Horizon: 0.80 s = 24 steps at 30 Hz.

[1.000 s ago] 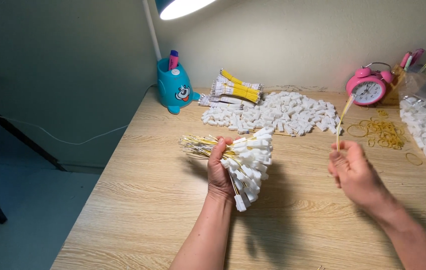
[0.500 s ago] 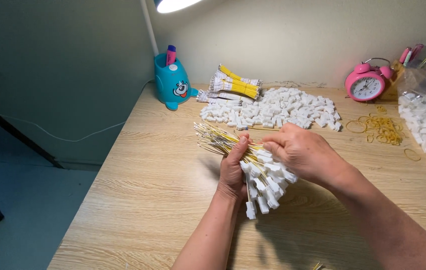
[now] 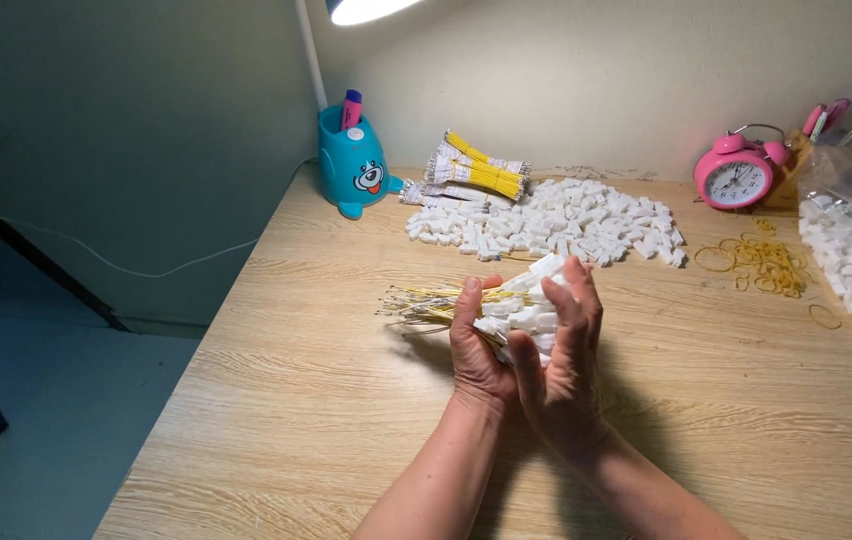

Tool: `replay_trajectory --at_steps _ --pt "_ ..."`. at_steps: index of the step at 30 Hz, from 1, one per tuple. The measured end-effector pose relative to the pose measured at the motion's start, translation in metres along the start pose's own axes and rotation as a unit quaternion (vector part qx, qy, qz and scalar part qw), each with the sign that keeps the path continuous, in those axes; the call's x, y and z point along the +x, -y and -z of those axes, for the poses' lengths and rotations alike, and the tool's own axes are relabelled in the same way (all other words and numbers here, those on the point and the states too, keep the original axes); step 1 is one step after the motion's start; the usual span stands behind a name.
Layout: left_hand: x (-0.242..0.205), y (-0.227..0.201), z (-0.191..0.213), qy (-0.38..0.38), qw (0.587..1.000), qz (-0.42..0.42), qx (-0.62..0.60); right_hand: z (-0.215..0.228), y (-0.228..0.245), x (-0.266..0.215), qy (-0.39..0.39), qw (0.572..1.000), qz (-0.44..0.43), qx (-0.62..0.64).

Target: The person inserts white plastic connectors onto the ends of yellow wires, then gathers the completed wires into a bundle and secures them with a rubber band. The person then opens a small foil packet containing metal pins and begins inserting them into the connectors.

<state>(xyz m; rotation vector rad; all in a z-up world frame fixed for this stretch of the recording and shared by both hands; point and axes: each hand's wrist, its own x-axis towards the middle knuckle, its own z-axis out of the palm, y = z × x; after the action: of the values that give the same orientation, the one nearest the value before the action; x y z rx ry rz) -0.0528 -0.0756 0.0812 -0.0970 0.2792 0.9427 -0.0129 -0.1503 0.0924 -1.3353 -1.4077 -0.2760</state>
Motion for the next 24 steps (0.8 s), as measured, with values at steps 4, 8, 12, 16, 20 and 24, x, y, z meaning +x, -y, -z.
replay_trajectory --at_steps 4,8,12,16,20,24 --pt "0.009 -0.001 0.006 0.008 1.000 -0.009 0.011 0.003 -0.010 -0.001 -0.009 0.999 0.044 0.025" --pt "0.011 0.003 0.005 -0.003 0.999 -0.022 0.026 0.001 -0.011 -0.005 -0.032 0.994 -0.075 0.075" --pt "0.007 0.007 0.001 -0.021 0.998 -0.040 0.050 -0.005 -0.008 -0.003 -0.044 0.992 -0.089 0.078" --pt "0.005 0.007 0.002 0.017 0.967 -0.168 0.191 -0.010 -0.025 -0.003 -0.057 0.993 -0.082 0.054" --pt "-0.015 0.016 -0.018 -0.035 0.974 -0.163 0.154 -0.003 -0.024 0.001 -0.042 0.992 -0.109 0.042" --pt "-0.009 0.015 -0.010 -0.034 0.982 -0.131 0.133 -0.001 -0.024 0.001 -0.035 0.992 -0.102 0.069"
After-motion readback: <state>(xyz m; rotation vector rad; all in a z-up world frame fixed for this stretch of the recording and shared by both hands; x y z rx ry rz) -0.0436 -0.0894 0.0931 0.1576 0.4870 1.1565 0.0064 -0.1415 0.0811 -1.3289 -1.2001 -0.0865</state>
